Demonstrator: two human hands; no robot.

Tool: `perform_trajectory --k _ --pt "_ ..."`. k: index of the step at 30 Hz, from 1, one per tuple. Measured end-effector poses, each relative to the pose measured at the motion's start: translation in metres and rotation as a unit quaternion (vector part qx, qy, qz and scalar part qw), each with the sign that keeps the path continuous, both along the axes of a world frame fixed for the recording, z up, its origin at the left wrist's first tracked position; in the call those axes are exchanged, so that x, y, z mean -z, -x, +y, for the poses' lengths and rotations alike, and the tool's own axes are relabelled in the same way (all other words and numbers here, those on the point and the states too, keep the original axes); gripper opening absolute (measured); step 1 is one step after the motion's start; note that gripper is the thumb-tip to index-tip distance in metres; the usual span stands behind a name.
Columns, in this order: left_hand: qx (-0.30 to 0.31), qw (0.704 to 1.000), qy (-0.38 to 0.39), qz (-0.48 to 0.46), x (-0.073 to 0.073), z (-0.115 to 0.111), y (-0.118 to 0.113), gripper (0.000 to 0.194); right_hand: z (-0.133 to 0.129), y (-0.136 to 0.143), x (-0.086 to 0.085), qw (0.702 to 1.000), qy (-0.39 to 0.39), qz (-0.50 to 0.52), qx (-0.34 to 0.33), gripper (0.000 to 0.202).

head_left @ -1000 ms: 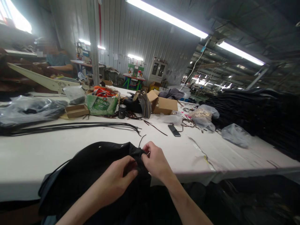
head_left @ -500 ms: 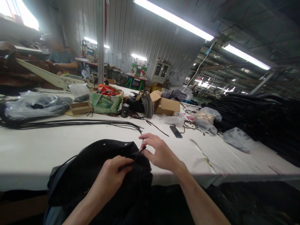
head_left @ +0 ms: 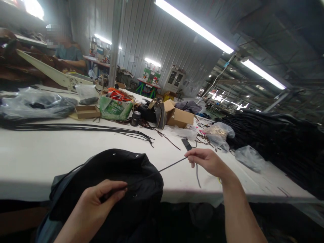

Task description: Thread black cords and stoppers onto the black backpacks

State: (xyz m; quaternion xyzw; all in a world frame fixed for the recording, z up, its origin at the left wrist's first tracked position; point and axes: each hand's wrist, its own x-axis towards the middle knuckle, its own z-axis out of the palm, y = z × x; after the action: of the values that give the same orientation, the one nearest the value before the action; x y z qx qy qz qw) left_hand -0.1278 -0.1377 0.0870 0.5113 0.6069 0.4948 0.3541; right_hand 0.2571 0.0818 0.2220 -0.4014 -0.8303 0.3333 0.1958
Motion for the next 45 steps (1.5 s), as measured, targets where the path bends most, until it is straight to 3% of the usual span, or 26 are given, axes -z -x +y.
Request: perform_trajectory --k 3,5,7,9,12,15,17,23,27,29,31,34,36,38,41,43,45 --pt "0.046 0.998 -0.015 0.044 0.001 0.002 -0.003 0.034 -0.022 0.009 -0.019 0.996 -0.092 0.004 -0.016 0.023" --pt "0.031 0.997 -0.021 0.071 -0.009 0.007 -0.008 0.052 -0.042 0.03 -0.034 0.986 -0.153 0.002 -0.071 0.018" --pt "0.026 0.995 -0.027 0.087 -0.031 0.015 -0.014 0.073 -0.062 0.058 -0.044 0.975 -0.174 0.0 -0.134 0.02" --pt "0.066 0.994 -0.027 0.084 -0.06 0.023 -0.022 0.079 -0.078 0.086 -0.051 0.965 -0.184 0.002 -0.185 0.02" --pt "0.158 0.986 -0.041 0.043 -0.102 0.034 -0.035 0.068 -0.093 0.122 -0.054 0.952 -0.201 0.026 -0.229 0.017" --pt "0.228 0.971 -0.074 0.003 -0.122 0.04 -0.042 0.034 -0.099 0.141 -0.057 0.945 -0.216 0.082 -0.232 0.016" --pt "0.226 0.97 -0.086 0.01 -0.122 0.038 -0.038 0.023 -0.098 0.144 -0.06 0.946 -0.226 0.104 -0.21 0.011" --pt "0.069 0.989 -0.1 0.081 -0.093 0.017 0.019 0.036 -0.084 0.125 -0.056 0.955 -0.204 0.043 -0.212 0.014" --pt "0.069 0.989 -0.019 0.129 -0.07 0.004 0.043 0.053 -0.084 0.128 -0.045 0.96 -0.18 0.016 -0.215 0.022" --pt "0.087 0.988 0.0 0.128 -0.068 0.002 0.037 0.068 -0.088 0.139 -0.038 0.956 -0.181 0.006 -0.229 0.023" --pt "0.123 0.989 -0.002 0.081 -0.077 0.005 0.02 0.078 -0.092 0.153 -0.032 0.952 -0.178 0.001 -0.248 0.024" --pt "0.194 0.98 0.011 -0.043 -0.097 0.021 -0.01 0.058 -0.096 0.168 -0.025 0.953 -0.18 0.031 -0.241 0.024" --pt "0.195 0.976 0.012 -0.091 -0.102 0.034 -0.023 0.047 -0.095 0.169 -0.025 0.956 -0.198 0.055 -0.211 0.026" --pt "0.167 0.979 0.007 -0.12 -0.099 0.043 -0.026 0.046 -0.092 0.159 -0.027 0.96 -0.216 0.063 -0.168 0.029" --pt "0.124 0.981 0.025 -0.145 -0.088 0.047 -0.016 0.05 -0.086 0.135 -0.026 0.968 -0.249 0.04 -0.003 0.019" --pt "0.108 0.983 0.043 -0.141 -0.084 0.046 -0.009 0.05 -0.085 0.124 -0.018 0.969 -0.223 -0.063 0.091 0.025" --pt "0.102 0.983 0.056 -0.142 -0.083 0.046 -0.006 0.045 -0.088 0.121 -0.003 0.965 -0.14 -0.201 0.094 0.04"
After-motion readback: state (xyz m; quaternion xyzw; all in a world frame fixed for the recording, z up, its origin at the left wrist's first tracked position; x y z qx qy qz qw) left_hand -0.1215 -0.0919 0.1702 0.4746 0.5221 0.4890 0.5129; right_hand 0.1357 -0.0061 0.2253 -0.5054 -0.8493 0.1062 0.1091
